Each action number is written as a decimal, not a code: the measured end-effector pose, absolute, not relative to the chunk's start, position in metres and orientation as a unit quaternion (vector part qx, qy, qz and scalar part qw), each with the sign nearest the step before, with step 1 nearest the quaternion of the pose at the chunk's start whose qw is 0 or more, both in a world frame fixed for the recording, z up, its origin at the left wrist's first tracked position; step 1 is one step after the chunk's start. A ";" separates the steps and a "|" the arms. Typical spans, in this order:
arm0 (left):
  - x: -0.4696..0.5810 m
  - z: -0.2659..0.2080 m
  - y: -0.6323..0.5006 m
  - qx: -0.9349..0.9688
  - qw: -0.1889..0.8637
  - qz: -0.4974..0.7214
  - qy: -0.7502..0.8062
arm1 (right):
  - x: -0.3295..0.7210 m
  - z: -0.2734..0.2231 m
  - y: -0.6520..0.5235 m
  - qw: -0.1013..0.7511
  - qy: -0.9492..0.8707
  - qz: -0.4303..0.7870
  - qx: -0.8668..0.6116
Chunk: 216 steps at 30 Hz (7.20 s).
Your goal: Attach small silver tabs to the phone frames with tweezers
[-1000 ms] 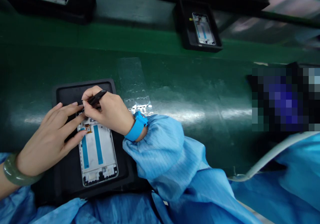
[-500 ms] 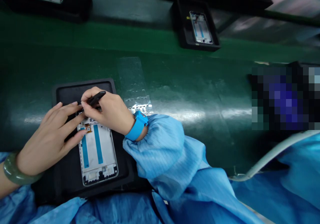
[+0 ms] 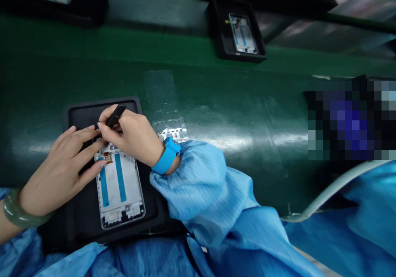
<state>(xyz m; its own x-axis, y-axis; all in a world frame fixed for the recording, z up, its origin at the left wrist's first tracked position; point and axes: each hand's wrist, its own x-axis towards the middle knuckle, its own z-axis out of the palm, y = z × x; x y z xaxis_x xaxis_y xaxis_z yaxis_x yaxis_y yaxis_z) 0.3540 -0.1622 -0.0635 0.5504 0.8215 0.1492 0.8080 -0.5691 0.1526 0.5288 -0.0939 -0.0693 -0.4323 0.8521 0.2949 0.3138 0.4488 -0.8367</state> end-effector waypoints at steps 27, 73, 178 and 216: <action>0.353 -0.065 -0.162 0.878 0.032 0.107 0.465 | 0.532 -0.071 -0.098 0.401 -0.776 0.296 -0.388; 0.353 -0.067 -0.161 0.875 0.029 0.115 0.469 | 0.531 -0.075 -0.090 0.422 -0.761 0.349 -0.348; 0.427 -0.080 -0.008 0.828 -0.082 0.330 0.446 | 0.671 -0.057 -0.089 0.646 -0.315 0.514 -0.468; 0.333 -0.072 -0.131 0.890 0.108 0.196 0.398 | 0.543 -0.069 -0.121 0.458 -0.477 0.569 -0.489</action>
